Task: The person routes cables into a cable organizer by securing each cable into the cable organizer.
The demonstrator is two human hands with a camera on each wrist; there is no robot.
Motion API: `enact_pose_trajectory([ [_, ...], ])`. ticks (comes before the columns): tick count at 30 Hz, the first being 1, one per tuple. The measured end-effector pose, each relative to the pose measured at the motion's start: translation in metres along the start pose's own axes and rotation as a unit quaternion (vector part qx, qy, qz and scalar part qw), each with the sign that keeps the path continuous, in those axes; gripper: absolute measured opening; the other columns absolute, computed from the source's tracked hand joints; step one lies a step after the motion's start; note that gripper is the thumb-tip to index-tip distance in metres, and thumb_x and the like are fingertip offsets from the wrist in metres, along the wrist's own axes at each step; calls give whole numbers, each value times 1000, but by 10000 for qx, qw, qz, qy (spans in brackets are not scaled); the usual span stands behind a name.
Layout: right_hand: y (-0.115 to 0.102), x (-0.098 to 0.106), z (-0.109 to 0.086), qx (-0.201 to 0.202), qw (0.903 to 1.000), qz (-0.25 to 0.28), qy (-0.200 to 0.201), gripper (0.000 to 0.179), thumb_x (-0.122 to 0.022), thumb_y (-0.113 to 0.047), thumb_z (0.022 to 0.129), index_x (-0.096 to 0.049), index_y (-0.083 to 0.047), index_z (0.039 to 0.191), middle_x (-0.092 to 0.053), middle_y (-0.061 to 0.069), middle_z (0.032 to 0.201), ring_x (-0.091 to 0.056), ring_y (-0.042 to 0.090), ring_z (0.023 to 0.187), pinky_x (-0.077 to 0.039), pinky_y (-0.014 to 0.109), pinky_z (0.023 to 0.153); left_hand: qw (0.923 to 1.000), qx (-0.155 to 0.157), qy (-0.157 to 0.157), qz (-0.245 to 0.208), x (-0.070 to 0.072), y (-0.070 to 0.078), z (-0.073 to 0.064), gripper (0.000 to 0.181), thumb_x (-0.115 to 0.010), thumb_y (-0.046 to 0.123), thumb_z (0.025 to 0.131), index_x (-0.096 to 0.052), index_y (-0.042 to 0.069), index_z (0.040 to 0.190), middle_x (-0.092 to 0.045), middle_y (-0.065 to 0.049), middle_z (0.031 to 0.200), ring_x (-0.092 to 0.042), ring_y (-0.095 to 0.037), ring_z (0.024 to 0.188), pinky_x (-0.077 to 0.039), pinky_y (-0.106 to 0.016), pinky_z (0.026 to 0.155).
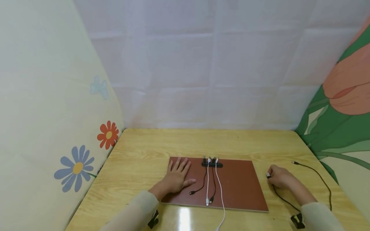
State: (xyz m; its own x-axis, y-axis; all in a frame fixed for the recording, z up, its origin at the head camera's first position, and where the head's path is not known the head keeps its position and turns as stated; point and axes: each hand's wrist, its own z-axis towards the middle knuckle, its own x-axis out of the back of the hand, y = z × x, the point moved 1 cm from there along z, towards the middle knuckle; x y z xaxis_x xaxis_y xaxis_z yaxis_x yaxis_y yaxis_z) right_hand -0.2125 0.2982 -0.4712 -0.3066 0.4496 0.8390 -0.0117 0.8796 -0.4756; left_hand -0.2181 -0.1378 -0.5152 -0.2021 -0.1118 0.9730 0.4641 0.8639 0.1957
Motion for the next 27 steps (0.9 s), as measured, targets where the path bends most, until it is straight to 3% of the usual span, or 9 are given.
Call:
enact_pose_trajectory([
  [6,-25,10,-11,349,9968,690,-197,14,-62,-5,96,-58,4,107,-61,9,84,-53,20,65,-44,36,58,10000,-62,20,-12,-3,1,1,84,-35,67,101,-18,11,162,-12,-11,169,-3,-39,155,-3,-65,120],
  [13,-58,24,-15,960,9920,679,-464,6,-62,-4,96,-58,-1,98,-58,6,77,-51,19,65,-41,34,58,10000,-75,55,-11,-8,0,7,85,-31,70,100,-14,14,163,-9,-9,170,1,-37,156,-1,-65,120],
  [19,-77,20,-7,1690,9757,1019,-951,10,-67,-6,95,-59,-2,99,-55,3,80,-49,14,69,-41,29,59,9998,-6,120,159,-3,-1,4,84,-33,68,101,-17,14,163,-12,-10,169,-2,-39,155,-4,-65,119],
  [23,-86,15,0,1770,9701,1193,-1153,13,-68,-8,95,-60,-2,103,-55,3,84,-49,15,73,-41,29,61,10000,-69,22,19,-3,-2,1,84,-34,67,101,-17,12,163,-12,-12,169,-3,-40,155,-4,-66,119],
  [27,-98,11,11,1686,9648,1547,-1298,15,-67,-10,97,-58,-1,105,-57,7,85,-56,21,76,-47,32,62,9998,-130,128,53,-4,-3,0,84,-34,67,101,-19,11,162,-14,-12,169,-5,-40,155,-5,-66,119],
])
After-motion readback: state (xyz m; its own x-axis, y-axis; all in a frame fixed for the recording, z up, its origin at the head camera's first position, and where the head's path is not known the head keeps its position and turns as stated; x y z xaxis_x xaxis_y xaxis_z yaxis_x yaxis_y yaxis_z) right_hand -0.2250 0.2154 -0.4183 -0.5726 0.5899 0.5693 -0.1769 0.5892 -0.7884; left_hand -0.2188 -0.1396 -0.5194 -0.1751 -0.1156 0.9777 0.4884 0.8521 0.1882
